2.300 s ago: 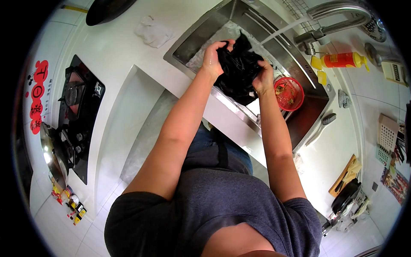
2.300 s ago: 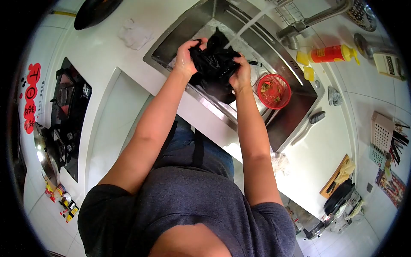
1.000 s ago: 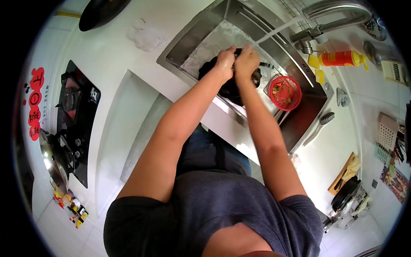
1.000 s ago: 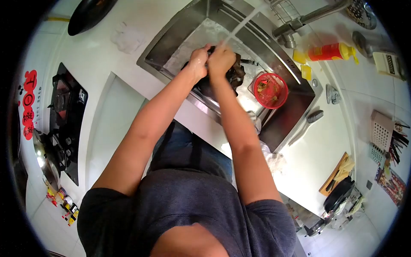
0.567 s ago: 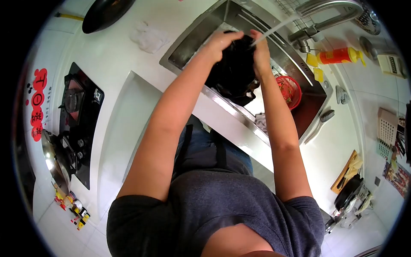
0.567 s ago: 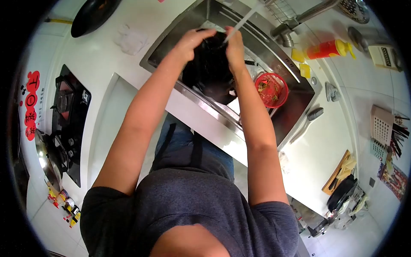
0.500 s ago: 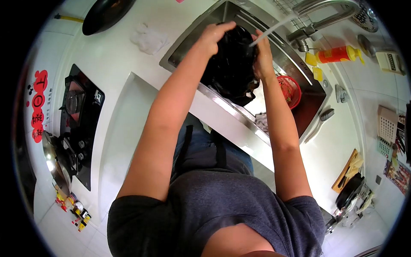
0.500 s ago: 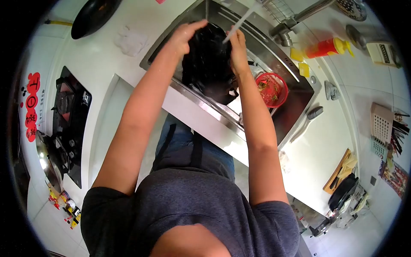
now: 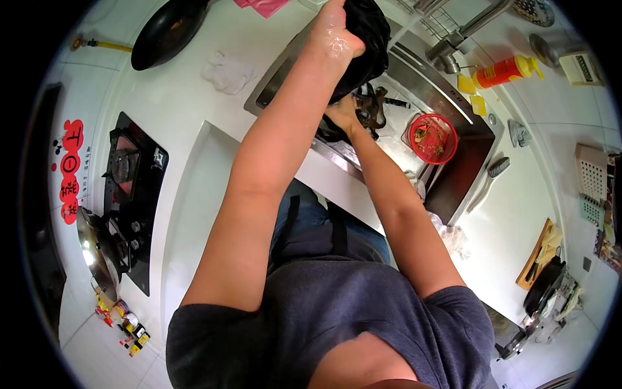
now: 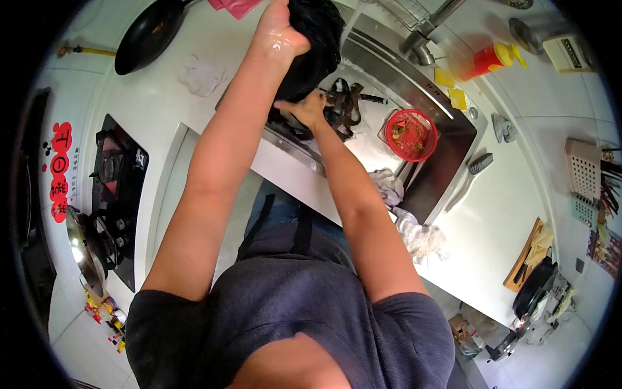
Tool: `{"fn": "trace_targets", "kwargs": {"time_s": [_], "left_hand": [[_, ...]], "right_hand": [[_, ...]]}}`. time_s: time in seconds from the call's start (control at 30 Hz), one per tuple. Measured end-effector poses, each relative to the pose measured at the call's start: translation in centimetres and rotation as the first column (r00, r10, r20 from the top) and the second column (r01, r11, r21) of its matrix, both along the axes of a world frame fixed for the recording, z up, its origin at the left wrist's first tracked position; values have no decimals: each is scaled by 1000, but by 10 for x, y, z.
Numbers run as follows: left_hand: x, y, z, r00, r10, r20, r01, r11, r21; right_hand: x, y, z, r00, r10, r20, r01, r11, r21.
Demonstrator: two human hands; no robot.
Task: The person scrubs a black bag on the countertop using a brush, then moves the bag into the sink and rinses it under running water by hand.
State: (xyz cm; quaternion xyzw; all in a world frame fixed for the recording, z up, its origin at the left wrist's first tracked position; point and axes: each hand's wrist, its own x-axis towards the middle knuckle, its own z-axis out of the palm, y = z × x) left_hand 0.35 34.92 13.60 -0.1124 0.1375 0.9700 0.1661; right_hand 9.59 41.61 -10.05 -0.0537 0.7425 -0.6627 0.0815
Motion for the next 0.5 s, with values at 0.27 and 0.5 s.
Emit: {"fn": "trace_targets", "kwargs": {"time_s": [0.27,0.5], "left_hand": [[7,-85,-1,982,-54,-182,-31,900,-435],[24,-108,-113,998,-47,43,64,786,-615]], "right_hand": [[0,92,29,965,-193,176,185,981,62],[6,148,118,981,-82,173,71,995,70]]}}
